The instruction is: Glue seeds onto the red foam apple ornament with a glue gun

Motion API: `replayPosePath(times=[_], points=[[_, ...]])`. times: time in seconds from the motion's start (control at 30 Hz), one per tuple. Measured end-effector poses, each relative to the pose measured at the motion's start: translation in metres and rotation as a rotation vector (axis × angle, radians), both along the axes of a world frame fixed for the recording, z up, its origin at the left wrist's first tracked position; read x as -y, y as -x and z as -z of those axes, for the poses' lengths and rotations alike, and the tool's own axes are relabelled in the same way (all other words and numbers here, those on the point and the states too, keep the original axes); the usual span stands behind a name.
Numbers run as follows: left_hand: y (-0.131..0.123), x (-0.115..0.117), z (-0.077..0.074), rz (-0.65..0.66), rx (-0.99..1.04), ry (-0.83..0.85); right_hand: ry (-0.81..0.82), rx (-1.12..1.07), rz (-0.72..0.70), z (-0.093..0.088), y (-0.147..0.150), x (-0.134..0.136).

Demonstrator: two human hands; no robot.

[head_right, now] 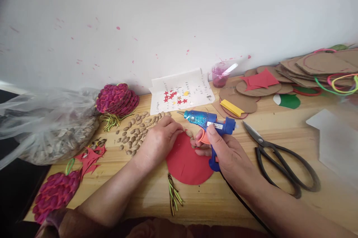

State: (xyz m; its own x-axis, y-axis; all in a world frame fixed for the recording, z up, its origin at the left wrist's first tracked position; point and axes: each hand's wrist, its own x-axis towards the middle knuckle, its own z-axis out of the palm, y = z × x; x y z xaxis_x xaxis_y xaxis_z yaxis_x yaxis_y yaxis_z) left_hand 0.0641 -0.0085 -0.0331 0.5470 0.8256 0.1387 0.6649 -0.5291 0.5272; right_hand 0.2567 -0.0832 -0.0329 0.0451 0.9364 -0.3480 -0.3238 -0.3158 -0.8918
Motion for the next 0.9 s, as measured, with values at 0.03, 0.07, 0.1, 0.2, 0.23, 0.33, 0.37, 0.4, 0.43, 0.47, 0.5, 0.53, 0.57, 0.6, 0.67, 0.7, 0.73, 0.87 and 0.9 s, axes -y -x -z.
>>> replayPosePath(times=[0.03,0.07,0.1,0.2,0.23,0.33,0.37,0.4,0.43,0.47,0.5,0.53,0.57,0.6,0.67,0.7,0.73,0.87,0.9], points=[[-0.0003,0.0007,0.0007,0.001,-0.005,-0.007,0.003,-0.008,0.006,-0.0006,0.0004,-0.0003],[-0.0006,0.0012,0.0011,0.000,-0.017,-0.015,0.005,-0.013,0.014,-0.0009,0.0007,-0.0006],[-0.0011,0.0015,0.0014,-0.001,-0.036,-0.023,0.006,-0.016,0.021,-0.0011,0.0010,-0.0009],[-0.0024,0.0018,0.0012,0.001,-0.098,-0.047,0.001,-0.018,0.035,-0.0014,0.0013,-0.0015],[-0.0028,0.0018,0.0011,0.002,-0.108,-0.053,0.002,-0.021,0.034,-0.0016,0.0013,-0.0017],[-0.0035,0.0017,0.0014,0.002,-0.124,-0.060,0.012,-0.028,0.035,-0.0024,0.0014,-0.0019],[-0.0035,0.0017,0.0018,0.003,-0.127,-0.060,0.016,-0.028,0.033,-0.0025,0.0014,-0.0019],[-0.0035,0.0017,0.0023,0.004,-0.127,-0.061,0.017,-0.024,0.031,-0.0024,0.0013,-0.0018],[-0.0033,0.0017,0.0027,0.007,-0.125,-0.060,0.014,-0.020,0.029,-0.0021,0.0013,-0.0018],[-0.0032,0.0016,0.0032,0.010,-0.122,-0.060,0.010,-0.017,0.026,-0.0018,0.0013,-0.0018],[-0.0030,0.0016,0.0034,0.012,-0.118,-0.060,0.006,-0.014,0.022,-0.0015,0.0013,-0.0019],[-0.0030,0.0015,0.0034,0.014,-0.109,-0.060,-0.001,-0.014,0.019,-0.0013,0.0014,-0.0020],[-0.0030,0.0014,0.0031,0.015,-0.094,-0.057,-0.006,-0.015,0.014,-0.0014,0.0015,-0.0021],[-0.0033,0.0014,0.0026,0.013,-0.071,-0.047,-0.007,-0.017,0.011,-0.0018,0.0018,-0.0022],[-0.0042,0.0014,0.0013,-0.004,0.015,0.001,0.002,-0.018,0.013,-0.0032,0.0023,-0.0023],[-0.0048,0.0015,0.0007,-0.017,0.065,0.030,0.009,-0.016,0.020,-0.0039,0.0026,-0.0024],[-0.0055,0.0016,0.0003,-0.030,0.108,0.057,0.020,-0.013,0.025,-0.0045,0.0029,-0.0023],[-0.0066,0.0029,0.0001,-0.067,0.178,0.108,0.040,-0.019,0.024,-0.0037,0.0032,-0.0020],[-0.0063,0.0034,0.0000,-0.076,0.190,0.120,0.042,-0.019,0.023,-0.0025,0.0030,-0.0020]])
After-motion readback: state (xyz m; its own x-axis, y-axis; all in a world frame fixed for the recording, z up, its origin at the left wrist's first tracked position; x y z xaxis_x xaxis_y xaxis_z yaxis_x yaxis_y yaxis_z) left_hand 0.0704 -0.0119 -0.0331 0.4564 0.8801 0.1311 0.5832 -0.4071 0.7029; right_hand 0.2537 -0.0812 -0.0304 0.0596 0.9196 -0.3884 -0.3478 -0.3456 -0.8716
